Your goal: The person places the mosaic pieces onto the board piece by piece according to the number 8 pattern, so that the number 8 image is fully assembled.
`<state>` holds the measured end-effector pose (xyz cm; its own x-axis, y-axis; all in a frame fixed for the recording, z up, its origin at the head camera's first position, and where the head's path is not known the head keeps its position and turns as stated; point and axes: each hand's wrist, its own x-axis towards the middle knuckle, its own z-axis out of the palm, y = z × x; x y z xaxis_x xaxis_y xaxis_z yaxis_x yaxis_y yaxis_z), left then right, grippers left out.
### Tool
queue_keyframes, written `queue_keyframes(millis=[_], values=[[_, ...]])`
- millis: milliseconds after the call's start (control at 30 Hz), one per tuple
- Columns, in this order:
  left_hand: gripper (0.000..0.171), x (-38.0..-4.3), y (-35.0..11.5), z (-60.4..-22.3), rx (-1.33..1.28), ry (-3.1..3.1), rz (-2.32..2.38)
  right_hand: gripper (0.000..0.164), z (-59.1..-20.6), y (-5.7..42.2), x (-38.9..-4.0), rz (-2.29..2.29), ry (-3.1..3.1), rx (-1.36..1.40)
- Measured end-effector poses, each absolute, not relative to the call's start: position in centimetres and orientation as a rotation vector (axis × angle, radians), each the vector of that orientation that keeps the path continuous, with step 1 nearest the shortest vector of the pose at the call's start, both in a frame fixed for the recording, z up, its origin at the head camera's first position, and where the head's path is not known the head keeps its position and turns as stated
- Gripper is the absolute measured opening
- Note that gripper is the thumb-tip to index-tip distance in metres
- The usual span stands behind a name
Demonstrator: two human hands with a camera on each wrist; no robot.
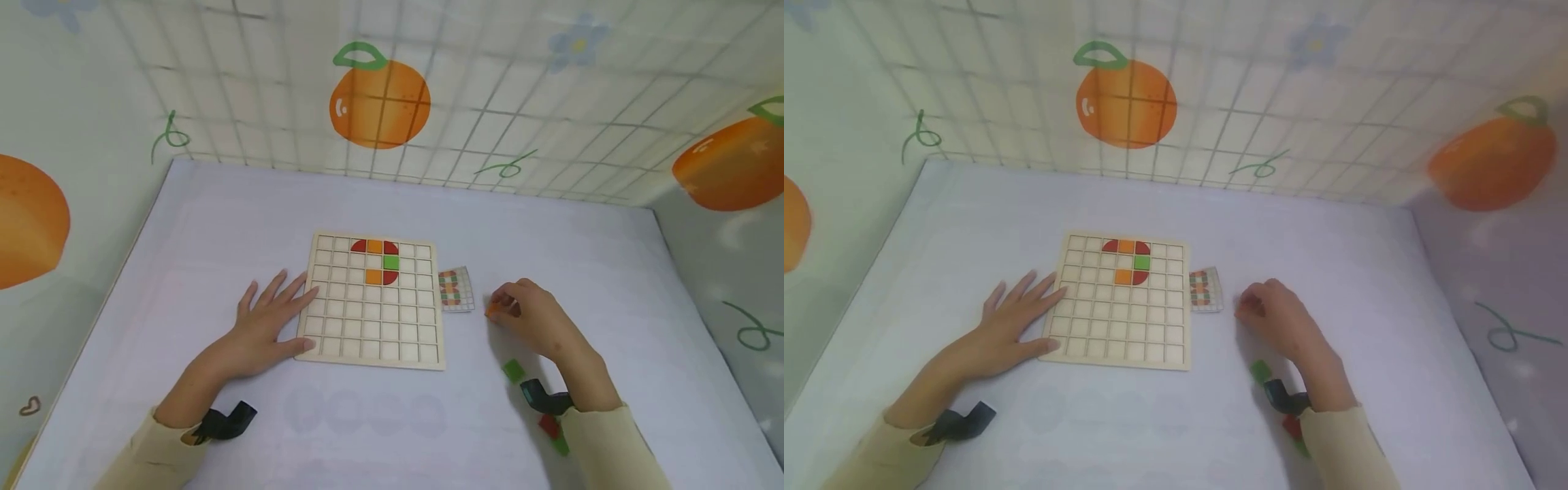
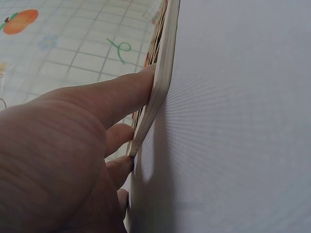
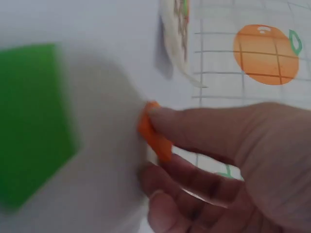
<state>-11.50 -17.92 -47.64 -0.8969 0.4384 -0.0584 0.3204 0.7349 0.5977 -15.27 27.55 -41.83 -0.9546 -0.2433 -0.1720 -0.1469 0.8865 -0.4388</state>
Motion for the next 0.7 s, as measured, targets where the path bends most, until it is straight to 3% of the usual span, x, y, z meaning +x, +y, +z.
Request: queue_keyframes(millis=[167, 333, 500, 700], values=[[0.083, -11.5, -17.9, -47.6, 0.610, 2.742, 0.889, 0.036, -41.9, 28.9, -13.4, -0.597, 2.912, -0.252], [0.085, -11.7, -17.8, -48.1, 0.614, 2.738, 0.883, 0.027, -41.6, 29.8, -10.9, -0.594, 2.850, -0.185], [0.086, -11.9, -17.9, -48.5, 0.607, 2.744, 0.856, 0.031, -41.3, 29.5, -8.8, -0.567, 2.698, -0.172], [0.086, -11.8, -18.0, -48.4, 0.605, 2.737, 0.869, 0.024, -41.1, 28.0, -8.2, -0.544, 2.679, -0.205]])
